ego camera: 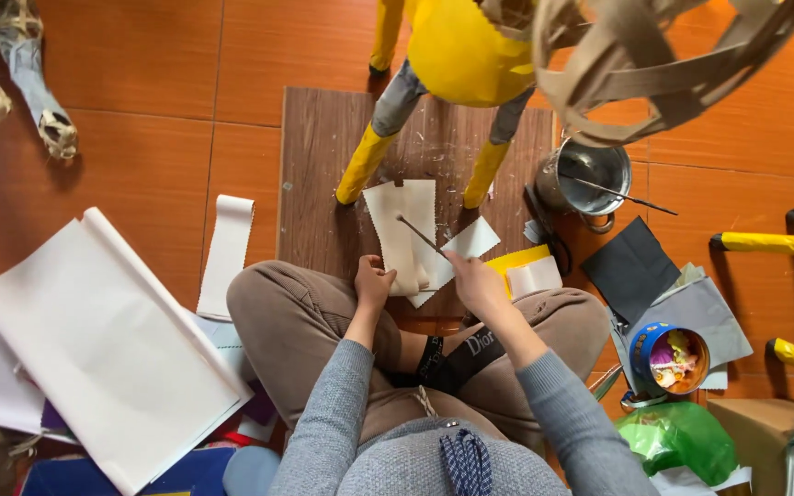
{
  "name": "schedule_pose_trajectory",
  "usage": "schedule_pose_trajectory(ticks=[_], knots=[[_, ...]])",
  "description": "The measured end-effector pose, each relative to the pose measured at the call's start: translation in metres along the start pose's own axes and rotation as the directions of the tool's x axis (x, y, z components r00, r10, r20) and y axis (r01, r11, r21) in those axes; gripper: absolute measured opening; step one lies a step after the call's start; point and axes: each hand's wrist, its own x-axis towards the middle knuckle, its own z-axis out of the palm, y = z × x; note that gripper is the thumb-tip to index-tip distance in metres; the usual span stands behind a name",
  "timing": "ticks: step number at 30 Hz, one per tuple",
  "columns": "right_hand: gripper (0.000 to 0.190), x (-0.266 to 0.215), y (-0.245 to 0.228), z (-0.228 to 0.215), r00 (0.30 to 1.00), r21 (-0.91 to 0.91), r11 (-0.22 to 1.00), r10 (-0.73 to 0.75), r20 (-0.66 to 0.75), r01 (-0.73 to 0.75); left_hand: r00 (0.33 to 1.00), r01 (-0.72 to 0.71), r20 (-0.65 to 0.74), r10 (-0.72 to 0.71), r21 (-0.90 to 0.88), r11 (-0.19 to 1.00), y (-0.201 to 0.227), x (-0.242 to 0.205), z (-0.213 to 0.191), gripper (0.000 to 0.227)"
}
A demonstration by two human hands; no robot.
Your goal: Wrapping a bamboo-framed animal figure with yellow paper strips using adhesive and scissors.
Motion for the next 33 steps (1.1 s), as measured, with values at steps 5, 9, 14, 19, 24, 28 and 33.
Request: schedule_pose_trajectory(ticks=[5, 9, 14, 19, 24, 28, 33], knots=[[0.046, 0.047, -0.009, 0.048, 0.985, 0.011, 0.995, -0.102, -0.138, 0.104, 0.975, 0.211, 0.123, -0.183, -0.273, 0.938, 0.008, -0.003, 0.000, 0.050], [0.053, 0.038, 0.006, 0.096, 0.978, 0.093, 0.995, -0.027, -0.208, 0.048, 0.817, 0.561, 0.453, -0.356, -0.488, 0.668, -0.013, 0.005, 0.012, 0.044], [0.057, -0.054, -0.006, 0.072, 0.998, 0.000, 1.000, 0.022, -0.061, -0.022, 0.733, 0.671, 0.554, -0.394, -0.494, 0.554, -0.012, 0.013, 0.021, 0.039], [0.050, -0.116, -0.018, 0.040, 0.994, 0.003, 0.997, 0.083, -0.077, -0.083, 0.708, 0.701, 0.580, -0.404, -0.504, 0.504, -0.021, 0.019, 0.024, 0.038], [0.033, -0.140, -0.030, 0.059, 0.990, 0.264, 0.964, 0.008, -0.138, 0.029, 0.669, 0.742, 0.571, -0.476, -0.554, 0.378, -0.014, 0.022, 0.021, 0.043], [0.042, -0.132, -0.033, 0.034, 0.972, 0.125, 0.964, 0.228, 0.063, -0.234, 0.689, 0.724, 0.481, -0.542, -0.498, 0.478, 0.011, 0.008, 0.011, 0.045], [0.046, -0.128, -0.028, 0.050, 0.997, 0.215, 0.973, 0.084, 0.003, -0.082, 0.699, 0.711, 0.622, -0.353, -0.547, 0.443, 0.032, -0.001, 0.004, 0.048]])
